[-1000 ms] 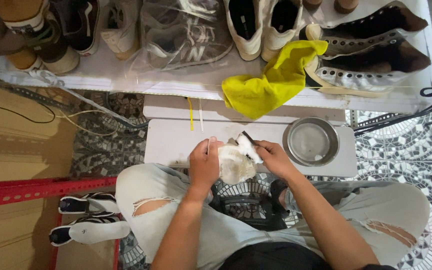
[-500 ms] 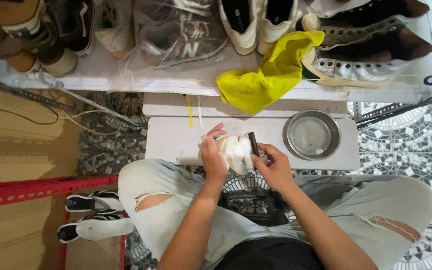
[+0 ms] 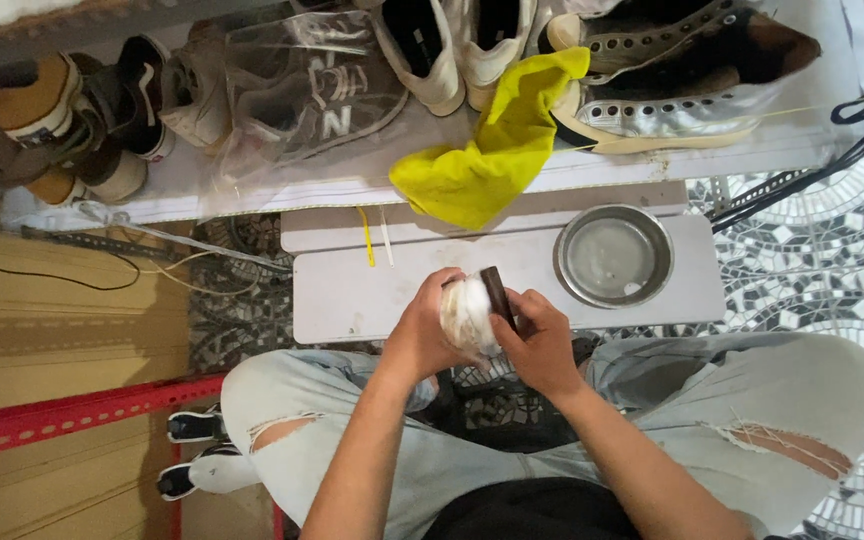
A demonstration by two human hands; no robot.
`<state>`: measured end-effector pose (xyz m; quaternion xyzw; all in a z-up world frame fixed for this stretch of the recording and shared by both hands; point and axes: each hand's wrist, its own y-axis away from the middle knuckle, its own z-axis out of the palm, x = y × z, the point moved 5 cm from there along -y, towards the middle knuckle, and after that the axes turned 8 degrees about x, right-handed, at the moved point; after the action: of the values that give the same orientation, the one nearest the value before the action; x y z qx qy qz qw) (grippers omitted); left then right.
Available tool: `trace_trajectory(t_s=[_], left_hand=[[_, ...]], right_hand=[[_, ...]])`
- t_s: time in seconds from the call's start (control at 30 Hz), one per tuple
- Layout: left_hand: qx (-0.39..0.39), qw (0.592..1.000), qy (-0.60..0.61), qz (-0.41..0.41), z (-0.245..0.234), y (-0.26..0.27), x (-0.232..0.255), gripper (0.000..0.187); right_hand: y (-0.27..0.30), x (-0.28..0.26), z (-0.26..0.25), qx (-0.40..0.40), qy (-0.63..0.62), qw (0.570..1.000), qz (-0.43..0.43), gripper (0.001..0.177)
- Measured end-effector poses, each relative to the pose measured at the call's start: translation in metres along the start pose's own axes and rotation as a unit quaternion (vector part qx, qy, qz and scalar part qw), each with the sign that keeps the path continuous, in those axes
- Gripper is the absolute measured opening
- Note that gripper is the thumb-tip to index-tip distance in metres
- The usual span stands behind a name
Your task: The person cleans a shoe using a small brush dipped in water from a metal bowl, scrubbing the outer surface and midsole before dipping a cloth into the water and wiping the shoe.
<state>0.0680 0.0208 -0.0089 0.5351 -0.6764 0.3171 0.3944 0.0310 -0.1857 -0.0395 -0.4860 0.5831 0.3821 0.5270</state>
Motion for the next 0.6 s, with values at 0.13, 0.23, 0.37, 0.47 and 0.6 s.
trace_trajectory(t_s=[0.13, 0.23, 0.37, 0.47, 0.6], left_hand=[[0.001, 1.000, 0.006, 0.011, 0.006, 0.006, 0.006, 0.119], [0.010, 0.998, -0.017, -0.054, 0.004, 0.000, -0.008, 0.126], [0.027, 0.994, 0.002, -0.109, -0.001, 0.016, 0.002, 0.123], [0.042, 0.995, 0.000, -0.093, -0.006, 0.015, 0.005, 0.121], [0.072, 0.995, 0.020, -0.066, -0.008, 0.019, 0.000, 0.121]], right_hand=[[-0.002, 0.061, -0.008, 0.003, 0.035, 0.999, 0.017, 0.023], [-0.005, 0.071, -0.004, -0.024, 0.027, 0.999, 0.037, 0.015], [0.000, 0.099, 0.005, -0.065, 0.071, 0.994, 0.050, 0.024], [-0.004, 0.094, 0.008, -0.077, 0.074, 0.993, 0.051, 0.023], [0.005, 0.122, 0.018, -0.080, 0.081, 0.990, 0.087, 0.019]])
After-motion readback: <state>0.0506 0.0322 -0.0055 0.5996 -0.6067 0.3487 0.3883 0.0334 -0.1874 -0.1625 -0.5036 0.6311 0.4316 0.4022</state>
